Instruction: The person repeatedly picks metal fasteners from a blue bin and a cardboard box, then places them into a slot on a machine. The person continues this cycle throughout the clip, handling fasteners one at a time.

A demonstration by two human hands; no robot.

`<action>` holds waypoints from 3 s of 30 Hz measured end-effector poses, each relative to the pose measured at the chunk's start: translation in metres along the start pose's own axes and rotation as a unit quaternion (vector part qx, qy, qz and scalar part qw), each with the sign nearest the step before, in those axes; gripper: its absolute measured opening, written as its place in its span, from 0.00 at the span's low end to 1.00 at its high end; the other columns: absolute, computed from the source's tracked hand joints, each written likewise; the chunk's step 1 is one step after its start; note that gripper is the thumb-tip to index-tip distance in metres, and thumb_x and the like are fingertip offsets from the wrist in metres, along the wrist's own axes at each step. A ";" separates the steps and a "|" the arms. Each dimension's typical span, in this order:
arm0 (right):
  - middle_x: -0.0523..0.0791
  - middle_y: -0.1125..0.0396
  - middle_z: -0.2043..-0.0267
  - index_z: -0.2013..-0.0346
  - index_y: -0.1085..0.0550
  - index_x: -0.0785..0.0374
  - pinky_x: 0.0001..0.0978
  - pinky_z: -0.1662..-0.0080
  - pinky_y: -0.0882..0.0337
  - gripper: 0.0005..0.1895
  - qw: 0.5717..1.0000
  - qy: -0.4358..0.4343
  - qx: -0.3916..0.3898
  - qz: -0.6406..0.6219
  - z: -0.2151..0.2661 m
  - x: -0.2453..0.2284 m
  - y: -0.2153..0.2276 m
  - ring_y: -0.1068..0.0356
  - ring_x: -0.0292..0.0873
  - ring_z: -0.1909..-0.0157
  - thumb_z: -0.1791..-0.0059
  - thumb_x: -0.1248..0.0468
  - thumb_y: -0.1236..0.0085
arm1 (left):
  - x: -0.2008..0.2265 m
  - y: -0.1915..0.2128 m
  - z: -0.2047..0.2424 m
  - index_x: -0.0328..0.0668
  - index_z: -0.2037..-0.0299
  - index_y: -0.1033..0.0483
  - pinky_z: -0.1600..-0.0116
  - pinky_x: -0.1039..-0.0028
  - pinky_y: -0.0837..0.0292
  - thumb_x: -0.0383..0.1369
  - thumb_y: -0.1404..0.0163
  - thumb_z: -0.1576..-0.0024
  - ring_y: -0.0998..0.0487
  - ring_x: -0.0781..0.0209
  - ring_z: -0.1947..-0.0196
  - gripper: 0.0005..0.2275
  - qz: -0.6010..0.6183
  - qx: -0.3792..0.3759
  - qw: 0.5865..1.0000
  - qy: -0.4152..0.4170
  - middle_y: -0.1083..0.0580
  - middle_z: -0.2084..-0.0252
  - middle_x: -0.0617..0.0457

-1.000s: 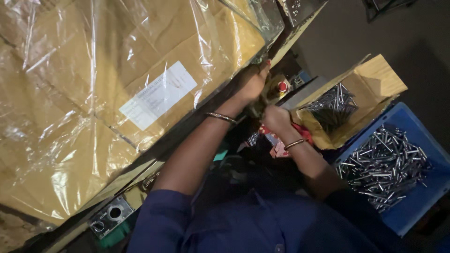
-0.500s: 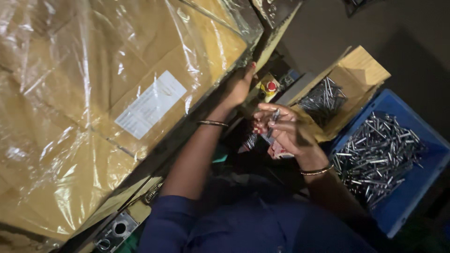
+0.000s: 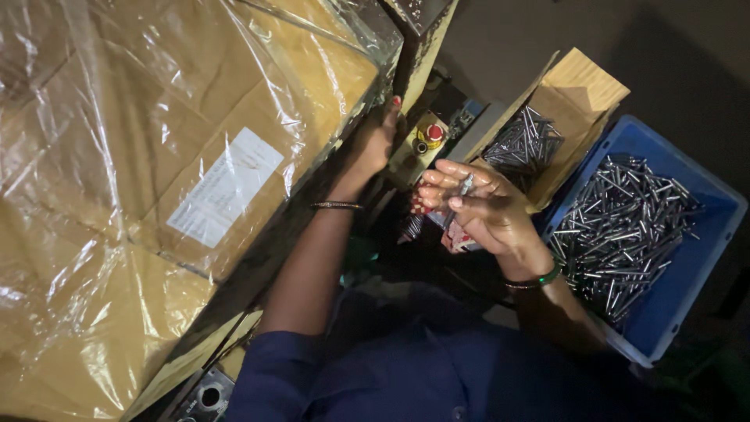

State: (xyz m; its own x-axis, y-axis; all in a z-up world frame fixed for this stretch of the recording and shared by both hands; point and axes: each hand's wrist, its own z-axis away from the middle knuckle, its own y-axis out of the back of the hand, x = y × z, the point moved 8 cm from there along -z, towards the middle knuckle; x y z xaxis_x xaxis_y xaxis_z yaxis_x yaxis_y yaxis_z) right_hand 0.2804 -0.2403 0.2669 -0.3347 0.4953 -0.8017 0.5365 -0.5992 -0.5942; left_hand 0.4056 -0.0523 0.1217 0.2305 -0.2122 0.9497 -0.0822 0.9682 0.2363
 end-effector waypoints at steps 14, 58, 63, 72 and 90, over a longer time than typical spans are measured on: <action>0.51 0.31 0.49 0.39 0.36 0.73 0.34 0.46 0.28 0.18 0.928 0.141 0.341 -0.055 0.021 -0.006 0.260 0.28 0.46 0.49 0.42 0.69 0.53 | -0.003 -0.012 -0.012 0.33 0.62 0.25 0.58 0.72 0.31 0.50 0.60 0.32 0.28 0.64 0.69 0.24 0.184 -0.034 0.980 -0.071 0.28 0.72 0.54; 0.49 0.25 0.63 0.65 0.20 0.62 0.38 0.58 0.25 0.08 0.512 -0.230 0.545 0.623 0.220 -0.001 0.451 0.25 0.47 0.61 0.54 0.61 0.36 | 0.024 0.004 0.013 0.40 0.63 0.26 0.53 0.74 0.33 0.47 0.68 0.29 0.27 0.67 0.65 0.22 0.061 -0.023 0.993 -0.098 0.26 0.69 0.57; 0.48 0.27 0.63 0.64 0.21 0.63 0.38 0.56 0.25 0.07 0.525 -0.205 0.548 0.618 0.203 -0.006 0.439 0.25 0.46 0.60 0.52 0.63 0.39 | 0.021 0.004 0.008 0.38 0.64 0.27 0.52 0.73 0.33 0.47 0.67 0.29 0.27 0.63 0.65 0.22 0.074 -0.008 0.991 -0.115 0.26 0.69 0.55; 0.48 0.29 0.62 0.62 0.24 0.64 0.37 0.52 0.25 0.05 0.663 -0.113 0.634 0.381 0.224 -0.013 0.435 0.27 0.45 0.58 0.50 0.66 0.44 | 0.028 0.007 0.014 0.38 0.67 0.25 0.53 0.72 0.33 0.49 0.67 0.30 0.25 0.62 0.66 0.25 0.030 0.007 0.996 -0.085 0.24 0.71 0.54; 0.42 0.31 0.64 0.61 0.27 0.58 0.34 0.58 0.23 0.03 0.932 -0.026 0.280 0.226 -0.021 0.033 0.180 0.29 0.39 0.63 0.50 0.66 0.43 | 0.009 0.000 -0.001 0.37 0.69 0.25 0.56 0.73 0.33 0.46 0.66 0.30 0.26 0.62 0.69 0.24 0.055 0.003 0.993 -0.100 0.26 0.73 0.53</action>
State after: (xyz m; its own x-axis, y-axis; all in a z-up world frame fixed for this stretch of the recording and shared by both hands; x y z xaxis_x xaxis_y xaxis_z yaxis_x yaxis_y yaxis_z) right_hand 0.3822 -0.3193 0.1349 -0.2168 0.0893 -0.9721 0.1471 -0.9814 -0.1230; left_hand 0.4084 -0.0539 0.1304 0.0235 -0.1271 0.9916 -0.1014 0.9865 0.1288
